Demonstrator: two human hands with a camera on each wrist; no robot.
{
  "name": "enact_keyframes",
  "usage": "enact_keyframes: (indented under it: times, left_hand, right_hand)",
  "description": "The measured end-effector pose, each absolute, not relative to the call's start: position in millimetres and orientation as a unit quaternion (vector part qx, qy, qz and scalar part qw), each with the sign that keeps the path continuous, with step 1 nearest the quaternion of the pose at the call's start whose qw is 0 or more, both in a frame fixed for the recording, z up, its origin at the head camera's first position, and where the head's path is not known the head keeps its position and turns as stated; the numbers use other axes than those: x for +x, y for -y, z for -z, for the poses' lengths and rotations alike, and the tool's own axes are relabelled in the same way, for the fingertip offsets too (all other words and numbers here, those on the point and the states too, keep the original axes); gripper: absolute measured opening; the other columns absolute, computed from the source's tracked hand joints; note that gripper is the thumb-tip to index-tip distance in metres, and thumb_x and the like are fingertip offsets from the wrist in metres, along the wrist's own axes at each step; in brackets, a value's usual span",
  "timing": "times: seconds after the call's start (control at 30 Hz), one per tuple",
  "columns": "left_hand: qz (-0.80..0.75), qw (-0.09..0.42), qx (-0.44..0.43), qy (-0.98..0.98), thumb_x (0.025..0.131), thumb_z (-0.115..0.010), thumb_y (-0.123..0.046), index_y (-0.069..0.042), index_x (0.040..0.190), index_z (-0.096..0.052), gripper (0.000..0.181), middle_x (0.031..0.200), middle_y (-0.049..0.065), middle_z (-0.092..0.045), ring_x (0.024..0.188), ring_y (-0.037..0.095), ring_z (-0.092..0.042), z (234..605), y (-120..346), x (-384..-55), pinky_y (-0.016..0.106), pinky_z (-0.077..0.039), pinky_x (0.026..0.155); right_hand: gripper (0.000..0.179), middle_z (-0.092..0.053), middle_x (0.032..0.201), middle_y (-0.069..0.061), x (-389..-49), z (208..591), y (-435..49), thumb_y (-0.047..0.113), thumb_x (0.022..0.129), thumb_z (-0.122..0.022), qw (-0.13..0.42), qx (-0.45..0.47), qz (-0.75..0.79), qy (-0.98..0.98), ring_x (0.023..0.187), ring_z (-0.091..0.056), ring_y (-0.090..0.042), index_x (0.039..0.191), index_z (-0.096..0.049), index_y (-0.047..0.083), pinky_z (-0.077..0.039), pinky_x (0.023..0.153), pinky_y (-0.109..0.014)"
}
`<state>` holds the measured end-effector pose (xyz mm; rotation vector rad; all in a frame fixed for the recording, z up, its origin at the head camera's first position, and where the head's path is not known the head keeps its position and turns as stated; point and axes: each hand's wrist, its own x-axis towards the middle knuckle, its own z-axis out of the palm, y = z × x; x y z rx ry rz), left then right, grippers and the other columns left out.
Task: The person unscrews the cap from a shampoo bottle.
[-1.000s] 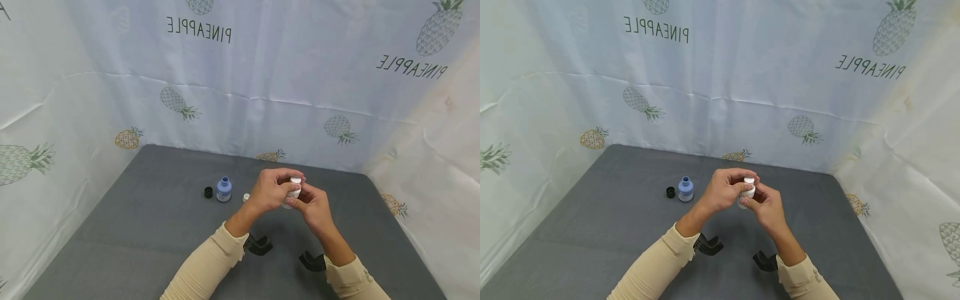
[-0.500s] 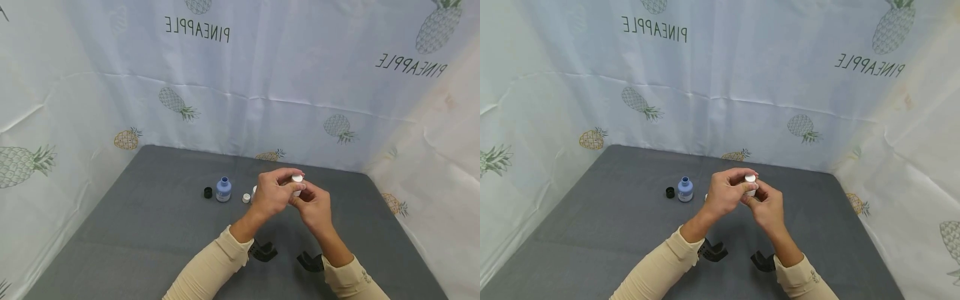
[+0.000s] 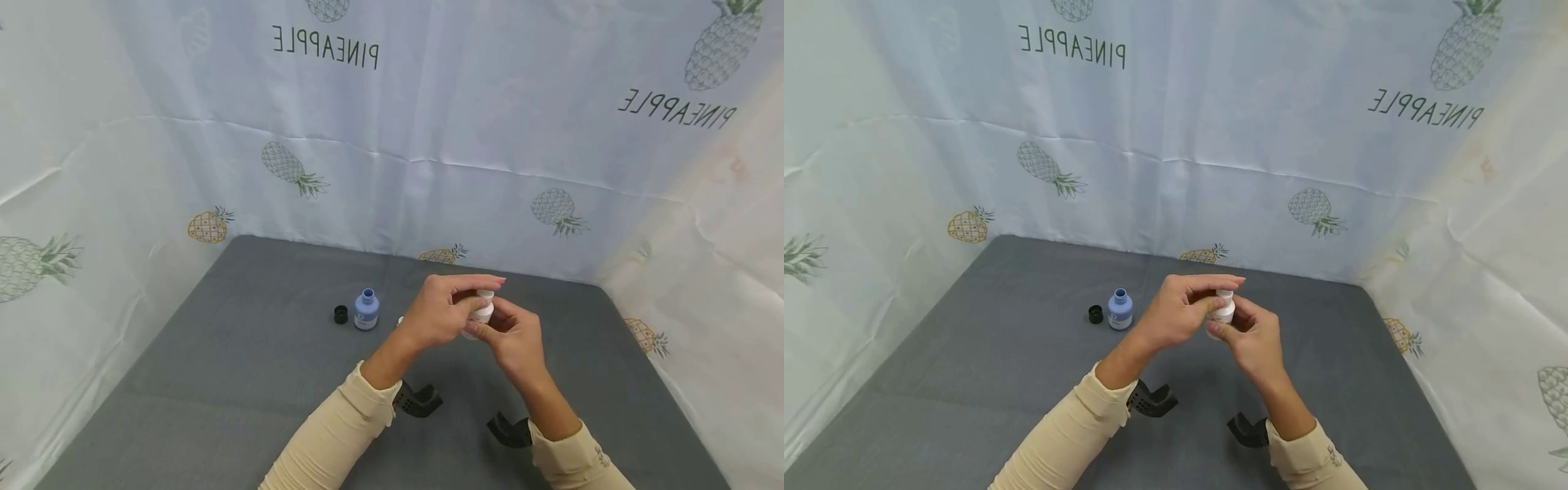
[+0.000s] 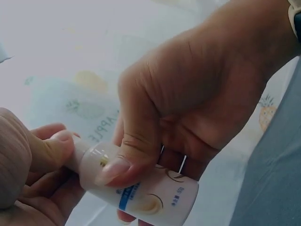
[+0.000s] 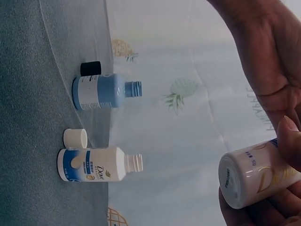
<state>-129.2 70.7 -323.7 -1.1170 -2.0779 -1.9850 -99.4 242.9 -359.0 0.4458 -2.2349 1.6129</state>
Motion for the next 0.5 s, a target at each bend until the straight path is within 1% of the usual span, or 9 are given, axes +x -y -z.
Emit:
enact_keyframes:
  times: [0.1, 0.23, 0.33, 0.4, 0.5]
  left_hand:
    - [0.647, 0.051, -0.343, 0.679, 0.096, -0.071, 0.000, -0.004, 0.121, -0.077, 0.026, 0.127, 0.011, -0.076, 0.113, 0.021, -0.075, 325.1, -72.4, -128.8, 0.019, -0.059, 0.089]
    - [0.660, 0.067, -0.307, 0.682, 0.091, -0.078, -0.004, -0.005, 0.112, -0.080, 0.020, 0.119, 0.010, -0.078, 0.102, 0.019, -0.077, 327.2, -74.0, -127.8, 0.020, -0.061, 0.085]
    - [0.673, 0.077, -0.294, 0.675, 0.088, -0.082, -0.006, -0.005, 0.108, -0.080, 0.020, 0.114, 0.011, -0.078, 0.101, 0.018, -0.077, 330.1, -75.4, -128.0, 0.021, -0.061, 0.087]
    - [0.675, 0.086, -0.296, 0.671, 0.086, -0.084, -0.005, -0.004, 0.107, -0.078, 0.022, 0.112, 0.012, -0.076, 0.102, 0.020, -0.076, 332.3, -76.3, -128.7, 0.021, -0.061, 0.090]
    - [0.668, 0.093, -0.309, 0.670, 0.083, -0.087, -0.004, -0.001, 0.109, -0.075, 0.028, 0.115, 0.013, -0.072, 0.106, 0.023, -0.072, 334.8, -75.9, -130.2, 0.021, -0.059, 0.095]
  right_hand:
    - [0.042, -0.076, 0.098, 0.022, -97.6, 359.8, -241.3, -0.004, 0.085, -0.082, 0.172, 0.150, -0.570, 0.790, 0.088, -0.075, -0.002, 0.125, -0.070, -0.009, -0.063, 0.072, -0.022]
    - [0.040, -0.076, 0.095, 0.023, -97.0, 360.4, -238.7, -0.009, 0.083, -0.081, 0.174, 0.138, -0.572, 0.790, 0.084, -0.075, -0.002, 0.122, -0.072, -0.009, -0.063, 0.070, -0.023]
    - [0.037, -0.075, 0.091, 0.022, -97.5, 361.3, -237.9, -0.012, 0.081, -0.081, 0.177, 0.133, -0.570, 0.791, 0.078, -0.074, -0.003, 0.117, -0.073, -0.009, -0.063, 0.067, -0.023]
    - [0.034, -0.075, 0.090, 0.023, -97.9, 361.6, -236.9, -0.012, 0.081, -0.081, 0.178, 0.132, -0.569, 0.792, 0.076, -0.073, -0.003, 0.114, -0.074, -0.010, -0.062, 0.067, -0.023]
    - [0.032, -0.075, 0.092, 0.024, -98.1, 360.9, -235.5, -0.011, 0.082, -0.080, 0.172, 0.132, -0.568, 0.794, 0.077, -0.074, -0.002, 0.114, -0.074, -0.010, -0.063, 0.068, -0.023]
